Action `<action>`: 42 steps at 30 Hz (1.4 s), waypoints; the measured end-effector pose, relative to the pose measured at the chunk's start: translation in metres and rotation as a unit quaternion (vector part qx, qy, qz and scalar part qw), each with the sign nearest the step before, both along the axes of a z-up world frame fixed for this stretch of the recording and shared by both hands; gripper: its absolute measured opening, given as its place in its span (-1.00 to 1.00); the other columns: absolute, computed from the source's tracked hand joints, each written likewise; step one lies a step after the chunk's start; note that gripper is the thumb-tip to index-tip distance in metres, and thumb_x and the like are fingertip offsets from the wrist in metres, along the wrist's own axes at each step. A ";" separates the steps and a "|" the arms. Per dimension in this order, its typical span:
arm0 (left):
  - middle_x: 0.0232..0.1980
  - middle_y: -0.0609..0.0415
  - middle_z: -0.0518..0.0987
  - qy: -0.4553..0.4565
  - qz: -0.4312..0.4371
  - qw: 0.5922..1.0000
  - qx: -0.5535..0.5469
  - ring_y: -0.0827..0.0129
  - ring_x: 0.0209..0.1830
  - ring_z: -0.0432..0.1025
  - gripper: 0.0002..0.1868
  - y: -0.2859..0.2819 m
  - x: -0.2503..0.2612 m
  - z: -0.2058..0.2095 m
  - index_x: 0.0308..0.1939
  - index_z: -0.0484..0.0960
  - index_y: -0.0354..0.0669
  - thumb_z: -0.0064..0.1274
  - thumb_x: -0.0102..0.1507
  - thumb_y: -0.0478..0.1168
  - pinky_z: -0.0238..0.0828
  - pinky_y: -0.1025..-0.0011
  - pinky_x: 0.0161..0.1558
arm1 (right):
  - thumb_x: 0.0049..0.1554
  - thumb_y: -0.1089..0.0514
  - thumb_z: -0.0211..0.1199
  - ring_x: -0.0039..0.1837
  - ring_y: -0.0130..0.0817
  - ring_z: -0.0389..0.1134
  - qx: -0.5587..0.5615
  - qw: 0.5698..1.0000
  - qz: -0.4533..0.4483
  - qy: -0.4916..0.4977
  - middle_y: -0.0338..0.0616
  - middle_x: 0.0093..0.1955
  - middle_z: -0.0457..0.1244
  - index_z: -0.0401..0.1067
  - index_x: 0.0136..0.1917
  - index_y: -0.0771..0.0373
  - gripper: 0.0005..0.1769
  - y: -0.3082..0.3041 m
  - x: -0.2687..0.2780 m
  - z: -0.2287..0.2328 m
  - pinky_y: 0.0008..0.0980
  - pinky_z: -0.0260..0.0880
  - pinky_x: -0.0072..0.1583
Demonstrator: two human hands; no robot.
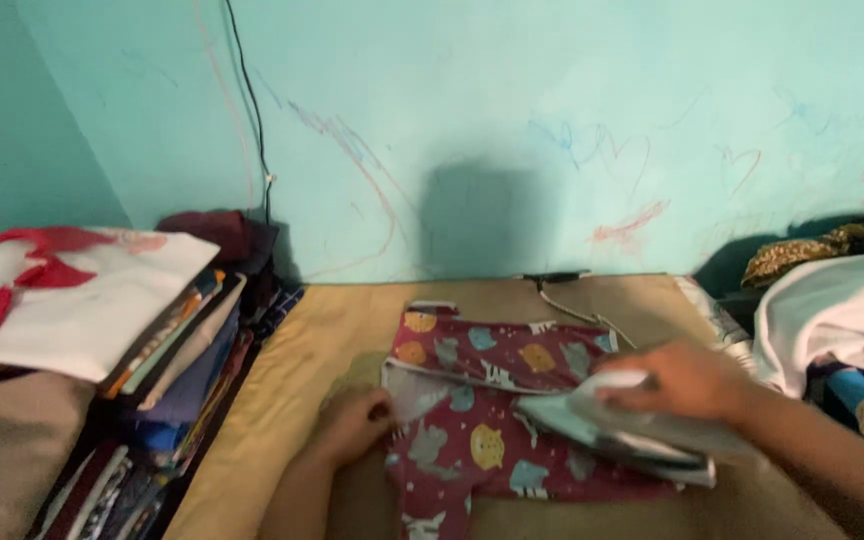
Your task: Iron and fold various pieces of clothing on a flat surface.
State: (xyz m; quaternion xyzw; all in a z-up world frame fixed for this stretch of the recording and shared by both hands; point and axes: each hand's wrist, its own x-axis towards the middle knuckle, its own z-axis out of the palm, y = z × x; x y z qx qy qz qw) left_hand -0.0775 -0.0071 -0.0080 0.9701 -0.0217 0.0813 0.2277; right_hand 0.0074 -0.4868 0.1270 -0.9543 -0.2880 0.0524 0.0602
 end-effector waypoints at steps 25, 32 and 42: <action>-0.11 -0.09 0.59 -0.089 0.033 0.994 -0.052 0.03 -0.02 0.46 -0.66 0.047 0.017 -0.044 -0.27 0.75 -0.13 0.28 0.15 0.06 0.39 0.16 0.03 | 0.08 -0.41 0.17 0.04 0.01 0.47 -0.038 0.990 0.134 -0.018 -0.01 -0.05 0.43 0.46 0.32 -0.24 -0.40 0.166 -0.086 0.017 0.01 0.45 0.13; -0.13 -0.12 0.61 -0.091 0.028 0.992 -0.088 0.02 -0.04 0.49 -0.67 0.051 0.018 -0.049 -0.28 0.75 -0.17 0.27 0.16 0.04 0.41 0.15 0.00 | 0.13 -0.45 0.13 0.05 0.06 0.46 -0.007 0.993 0.095 -0.063 0.02 -0.01 0.42 0.45 0.31 -0.12 -0.37 0.196 -0.077 0.002 0.06 0.45 0.12; -0.09 -0.10 0.62 -0.057 0.039 0.993 -0.091 0.02 -0.01 0.51 -0.66 0.042 0.005 -0.026 -0.28 0.77 -0.14 0.25 0.15 0.07 0.42 0.17 0.05 | 0.07 -0.45 0.17 0.02 0.08 0.46 0.004 0.989 0.144 -0.014 0.07 -0.06 0.42 0.49 0.28 -0.11 -0.35 0.190 -0.078 0.005 0.05 0.42 0.12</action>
